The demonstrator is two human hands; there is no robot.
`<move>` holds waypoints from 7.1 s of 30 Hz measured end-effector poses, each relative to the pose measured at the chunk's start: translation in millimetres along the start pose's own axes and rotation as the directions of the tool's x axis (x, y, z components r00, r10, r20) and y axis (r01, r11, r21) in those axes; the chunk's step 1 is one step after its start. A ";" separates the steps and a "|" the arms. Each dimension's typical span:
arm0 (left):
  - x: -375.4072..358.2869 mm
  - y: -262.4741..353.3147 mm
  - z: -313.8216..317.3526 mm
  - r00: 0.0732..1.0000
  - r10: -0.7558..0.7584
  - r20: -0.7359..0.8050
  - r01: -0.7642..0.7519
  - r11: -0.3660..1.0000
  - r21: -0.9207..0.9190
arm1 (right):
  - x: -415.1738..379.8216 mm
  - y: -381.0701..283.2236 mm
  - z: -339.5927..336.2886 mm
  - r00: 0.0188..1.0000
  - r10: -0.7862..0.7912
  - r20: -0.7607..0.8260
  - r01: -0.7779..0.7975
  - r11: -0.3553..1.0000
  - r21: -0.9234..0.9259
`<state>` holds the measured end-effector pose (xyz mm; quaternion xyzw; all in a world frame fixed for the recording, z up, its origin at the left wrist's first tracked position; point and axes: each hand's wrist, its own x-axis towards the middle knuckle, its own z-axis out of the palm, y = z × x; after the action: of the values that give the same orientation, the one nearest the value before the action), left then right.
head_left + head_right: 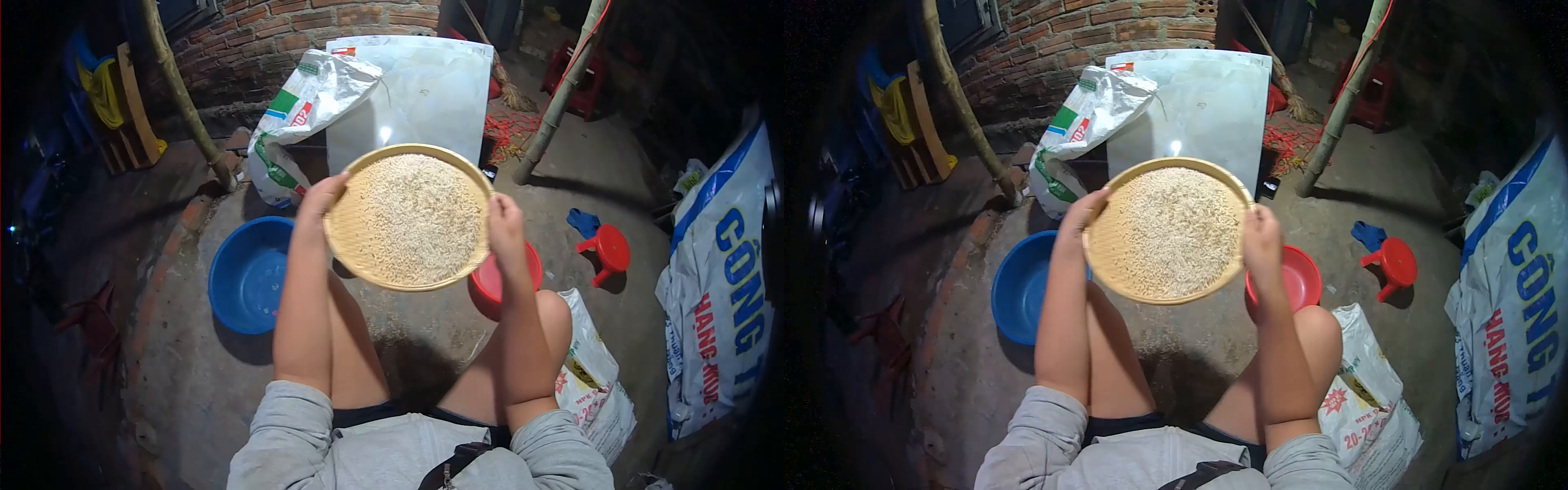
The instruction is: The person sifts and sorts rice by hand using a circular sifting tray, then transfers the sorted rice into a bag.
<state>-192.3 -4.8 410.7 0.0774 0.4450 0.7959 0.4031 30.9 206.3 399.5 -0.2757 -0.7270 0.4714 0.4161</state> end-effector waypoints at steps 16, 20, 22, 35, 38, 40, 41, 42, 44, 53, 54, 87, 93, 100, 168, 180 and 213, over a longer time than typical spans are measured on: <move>5.8 -31.4 28.1 0.960 0.232 -0.160 -0.206 0.965 0.161 | 16.5 16.7 -19.1 0.879 0.412 0.238 -0.471 0.680 0.562; 6.9 -27.7 15.5 0.920 0.357 -0.161 -0.232 0.828 0.510 | 13.2 9.7 -12.8 0.869 0.380 0.316 -0.493 0.608 0.623; -11.5 -21.2 32.3 0.786 0.614 -0.072 0.065 0.034 0.997 | 12.4 16.7 -3.5 0.873 0.384 0.301 -0.485 0.605 0.631; -5.9 -89.5 71.0 0.796 0.200 0.572 -0.567 -0.086 0.819 | -5.1 28.8 38.2 0.889 0.422 0.178 -0.418 0.590 0.691; -21.6 -83.8 81.4 0.742 0.092 0.664 -0.664 -0.036 0.747 | -2.0 39.4 41.5 0.891 0.442 0.106 -0.387 0.615 0.687; -22.3 -88.7 78.8 0.616 0.125 0.777 -0.775 -0.080 0.627 | 1.1 47.8 43.9 0.881 0.469 0.062 -0.386 0.636 0.668; -21.2 -88.2 76.6 0.618 0.126 0.776 -0.773 -0.080 0.629 | 2.5 51.9 45.8 0.857 0.515 0.038 -0.399 0.614 0.681; -21.6 -85.4 74.6 0.664 0.085 0.743 -0.737 -0.090 0.670 | 2.7 52.4 47.5 0.828 0.560 0.014 -0.411 0.591 0.694; -17.5 -79.6 71.2 0.716 0.020 0.698 -0.693 -0.099 0.714 | 4.6 54.1 51.1 0.812 0.584 -0.001 -0.419 0.584 0.696; 31.8 20.9 33.7 0.886 0.231 0.402 -0.406 -0.033 0.913 | 16.9 76.0 64.9 0.804 0.593 -0.036 -0.400 0.585 0.706; 33.2 25.9 22.4 0.906 0.297 0.303 -0.323 0.020 0.946 | 20.0 78.0 63.6 0.789 0.611 -0.060 -0.397 0.582 0.710; -24.0 -22.5 84.9 0.983 0.175 0.060 -0.181 0.840 0.511 | 39.2 33.6 -64.0 0.808 0.383 0.448 -0.588 0.464 0.663; 13.8 13.1 40.3 0.999 -0.046 0.024 0.027 0.859 0.511 | -16.4 -18.9 0.8 0.876 0.477 0.071 -0.400 0.637 0.659; 26.4 -21.3 57.1 0.985 0.009 0.172 -0.094 0.867 0.490 | 3.7 -3.6 -38.8 0.861 0.473 0.185 -0.466 0.588 0.661; 42.9 -28.4 48.7 0.989 0.087 0.117 -0.133 0.868 0.478 | 7.2 13.5 -32.4 0.988 -0.067 -0.138 0.061 0.997 -0.050; 48.3 -43.2 64.9 0.997 0.064 0.047 -0.078 0.905 0.419 | 6.1 7.7 -36.5 0.966 0.184 -0.181 -0.109 0.927 0.359; 77.3 -25.3 12.5 0.918 0.119 0.379 -0.376 -0.041 0.926 | 8.8 106.1 90.2 0.840 0.542 -0.014 -0.445 0.705 0.552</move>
<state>-223.0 65.3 380.4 0.4883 0.8103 0.3011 0.1200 -50.6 215.0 286.5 -0.3758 -0.4283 0.7204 0.3954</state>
